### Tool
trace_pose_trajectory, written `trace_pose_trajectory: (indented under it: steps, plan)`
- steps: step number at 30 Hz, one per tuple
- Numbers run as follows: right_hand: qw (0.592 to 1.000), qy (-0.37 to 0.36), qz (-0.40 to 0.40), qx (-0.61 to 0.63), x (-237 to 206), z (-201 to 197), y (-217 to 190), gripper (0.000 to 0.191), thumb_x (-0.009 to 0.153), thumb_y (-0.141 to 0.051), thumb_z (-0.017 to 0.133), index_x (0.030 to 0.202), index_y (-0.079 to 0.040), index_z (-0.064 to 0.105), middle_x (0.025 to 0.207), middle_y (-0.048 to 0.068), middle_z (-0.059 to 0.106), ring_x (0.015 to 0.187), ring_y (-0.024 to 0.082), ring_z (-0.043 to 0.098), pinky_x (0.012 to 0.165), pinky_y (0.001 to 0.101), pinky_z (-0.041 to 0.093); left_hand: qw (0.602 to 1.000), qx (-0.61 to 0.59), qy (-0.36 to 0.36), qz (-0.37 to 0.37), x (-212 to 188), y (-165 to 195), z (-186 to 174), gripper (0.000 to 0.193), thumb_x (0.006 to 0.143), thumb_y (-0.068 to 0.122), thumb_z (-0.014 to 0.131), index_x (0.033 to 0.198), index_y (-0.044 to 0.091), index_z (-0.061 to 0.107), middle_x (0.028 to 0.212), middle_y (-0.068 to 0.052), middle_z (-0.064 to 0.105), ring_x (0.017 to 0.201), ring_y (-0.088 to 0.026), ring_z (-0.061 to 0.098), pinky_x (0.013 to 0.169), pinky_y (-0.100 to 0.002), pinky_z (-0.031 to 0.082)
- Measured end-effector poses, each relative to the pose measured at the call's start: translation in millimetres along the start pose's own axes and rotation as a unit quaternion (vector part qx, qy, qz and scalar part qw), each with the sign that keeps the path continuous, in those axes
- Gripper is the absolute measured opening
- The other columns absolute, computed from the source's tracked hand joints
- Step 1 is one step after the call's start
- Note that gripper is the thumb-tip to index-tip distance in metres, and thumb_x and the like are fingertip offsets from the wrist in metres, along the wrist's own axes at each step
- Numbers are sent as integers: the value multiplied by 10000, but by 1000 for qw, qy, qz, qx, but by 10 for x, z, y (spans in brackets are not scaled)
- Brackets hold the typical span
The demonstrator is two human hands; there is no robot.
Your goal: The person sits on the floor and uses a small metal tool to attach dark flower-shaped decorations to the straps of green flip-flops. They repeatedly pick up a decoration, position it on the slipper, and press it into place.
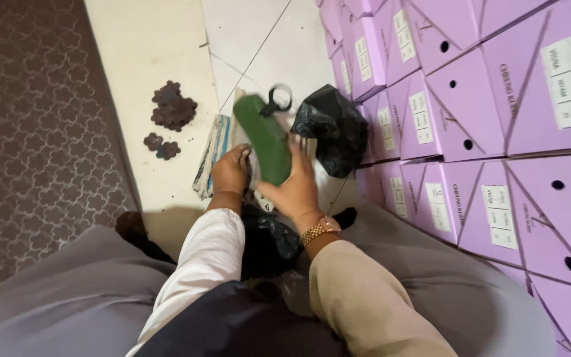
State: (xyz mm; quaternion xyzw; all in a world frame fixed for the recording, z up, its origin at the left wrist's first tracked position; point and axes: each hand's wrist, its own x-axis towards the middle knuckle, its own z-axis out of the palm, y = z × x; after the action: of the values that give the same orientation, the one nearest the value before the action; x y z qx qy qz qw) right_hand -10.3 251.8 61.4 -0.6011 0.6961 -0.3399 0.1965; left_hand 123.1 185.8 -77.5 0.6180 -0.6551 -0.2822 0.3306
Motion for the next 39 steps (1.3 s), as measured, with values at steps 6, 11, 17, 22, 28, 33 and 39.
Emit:
trace_pose_trajectory:
  steps: [6,11,17,22,28,33,39]
  plan:
    - [986,106,-126,29,38,16,-92,875,723,-261,910,1445,-97,443,1352,209,567,1240,378,587,1074,434,505,1000,-23,21,-3,-28,-73,51,179,969,177,644,1099,160,766,980,-172,739,868,-381,708,763,-455,578]
    - [961,-150,179,-147,-8,-25,-144,1029,579,-360,923,1448,-138,420,1215,243,572,1155,430,566,956,487,487,994,92,-52,-34,8,-124,90,130,932,197,667,970,99,744,970,-168,741,896,-380,707,797,-466,572]
    - [978,-111,148,-98,26,-137,-137,928,591,-374,893,1404,-167,498,1269,217,597,1204,420,584,993,482,501,1000,13,0,-10,5,-59,75,188,962,229,673,1097,138,768,950,-192,731,855,-406,697,751,-480,560]
    - [995,63,-80,5,176,-124,-249,958,697,-328,882,1484,-101,384,1352,244,564,1269,426,551,1076,457,480,999,0,29,17,-14,-84,66,178,958,200,655,1090,148,764,988,-159,749,870,-379,713,769,-458,577]
    - [972,47,-212,-90,110,-164,-298,722,767,-291,886,1397,-262,535,1366,118,618,1287,330,585,1129,409,486,998,51,-24,-10,4,-122,85,130,978,193,664,1014,104,751,964,-169,741,880,-389,702,777,-482,558]
    - [965,-143,173,-136,-23,-109,2,1021,572,-357,911,1453,-114,454,1346,250,539,1220,416,538,987,465,467,996,59,-33,61,-52,-70,46,113,858,111,664,922,116,757,939,-168,745,869,-384,712,781,-463,568]
    - [997,11,61,51,-68,16,410,882,674,-314,856,1455,-79,520,1373,216,650,1272,354,635,1060,413,514,992,10,10,122,-129,-64,-39,215,942,9,608,995,116,786,1009,-176,744,932,-366,718,831,-449,568]
